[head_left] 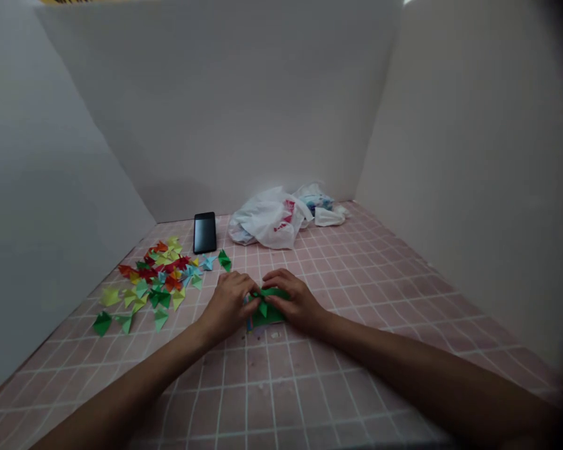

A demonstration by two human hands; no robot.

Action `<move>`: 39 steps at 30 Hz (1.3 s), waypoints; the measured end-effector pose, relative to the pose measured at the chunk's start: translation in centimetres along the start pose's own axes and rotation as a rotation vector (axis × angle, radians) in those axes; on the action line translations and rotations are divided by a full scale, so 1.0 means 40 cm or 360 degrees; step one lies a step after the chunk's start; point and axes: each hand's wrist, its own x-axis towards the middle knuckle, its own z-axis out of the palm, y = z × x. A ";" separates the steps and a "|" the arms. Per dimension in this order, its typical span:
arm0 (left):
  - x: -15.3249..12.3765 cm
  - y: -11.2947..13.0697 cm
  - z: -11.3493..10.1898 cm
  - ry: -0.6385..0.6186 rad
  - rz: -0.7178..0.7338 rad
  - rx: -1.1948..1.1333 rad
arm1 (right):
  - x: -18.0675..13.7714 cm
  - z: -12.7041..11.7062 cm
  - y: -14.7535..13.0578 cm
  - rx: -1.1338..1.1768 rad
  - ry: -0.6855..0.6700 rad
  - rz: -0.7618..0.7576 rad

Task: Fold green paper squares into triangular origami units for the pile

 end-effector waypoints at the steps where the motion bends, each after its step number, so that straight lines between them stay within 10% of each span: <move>1: 0.005 0.002 0.006 0.0008 -0.0025 -0.0039 | 0.001 0.000 0.000 0.0028 0.0012 0.0009; 12: -0.013 -0.007 0.069 0.0448 -0.0103 -0.0523 | 0.006 -0.006 0.008 0.0130 0.0111 0.0049; 39: -0.012 -0.011 0.067 0.0448 -0.0024 -0.0344 | 0.003 -0.008 -0.002 0.0012 0.0064 0.0070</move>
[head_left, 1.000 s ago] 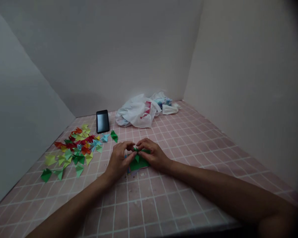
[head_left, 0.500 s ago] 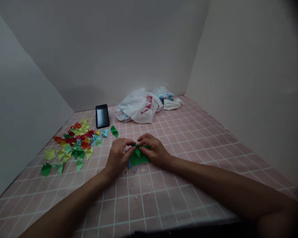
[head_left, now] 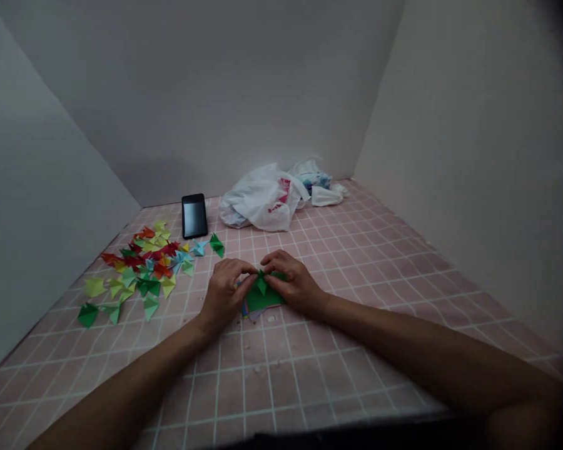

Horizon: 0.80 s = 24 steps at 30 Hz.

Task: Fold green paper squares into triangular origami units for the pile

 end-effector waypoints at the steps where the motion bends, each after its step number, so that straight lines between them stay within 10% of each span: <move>1: 0.000 0.000 0.000 0.0003 0.0001 -0.0008 | 0.000 0.000 0.000 0.0003 0.0001 -0.0010; 24: 0.003 0.018 0.010 -0.0131 -0.0991 -0.0952 | -0.004 0.001 -0.006 -0.0212 -0.0007 -0.0082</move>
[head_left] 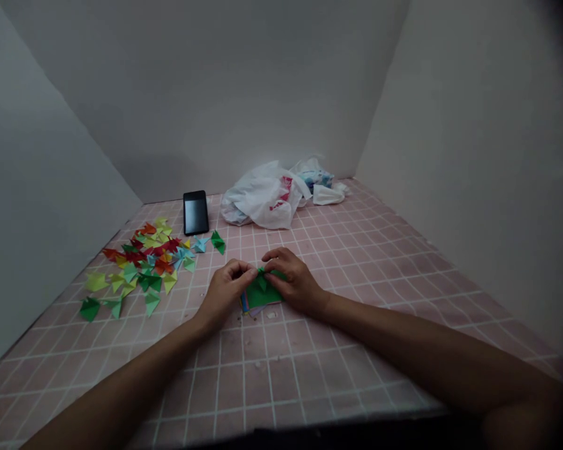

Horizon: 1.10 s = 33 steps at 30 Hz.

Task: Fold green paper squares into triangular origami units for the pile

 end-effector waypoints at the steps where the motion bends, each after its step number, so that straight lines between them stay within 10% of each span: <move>1: 0.000 -0.001 0.001 -0.0003 -0.0021 -0.0042 | 0.000 0.000 0.000 -0.0002 -0.0003 -0.0003; 9: -0.004 0.000 0.000 -0.0061 -0.0115 -0.0239 | 0.000 0.001 0.003 0.0017 0.0018 -0.0015; 24: 0.007 -0.005 -0.020 0.0129 0.0560 0.0420 | 0.000 -0.003 0.000 0.0095 0.0031 0.0038; 33: 0.085 0.030 -0.237 0.0670 0.0339 0.0503 | 0.002 -0.004 0.002 0.0100 0.0027 0.0206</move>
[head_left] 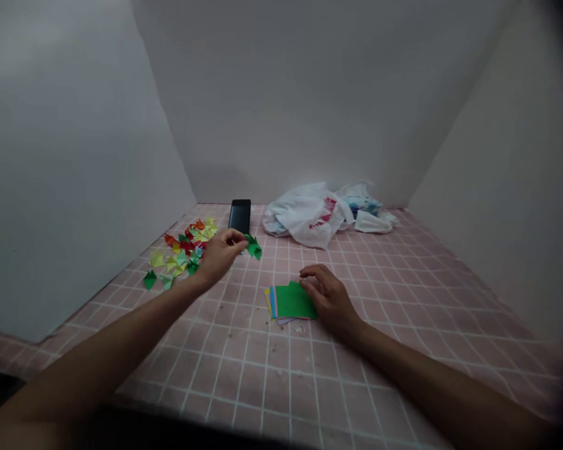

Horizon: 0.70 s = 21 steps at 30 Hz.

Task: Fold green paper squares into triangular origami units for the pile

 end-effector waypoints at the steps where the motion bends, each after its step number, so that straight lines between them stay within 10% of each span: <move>1: 0.026 -0.018 -0.028 0.0081 -0.0015 0.0038 | 0.000 0.001 0.000 0.0005 -0.0006 0.0017; 7: 0.122 -0.119 -0.232 0.0449 -0.0143 0.0255 | 0.002 -0.001 -0.003 -0.0007 -0.0065 0.0115; 13: 0.051 -0.214 -0.432 0.0593 -0.0329 0.0474 | 0.002 0.000 -0.003 0.0037 -0.0133 0.0197; 21: -0.057 -0.342 -0.489 0.0765 -0.0722 0.0809 | 0.004 0.002 0.004 0.0014 -0.0185 0.0312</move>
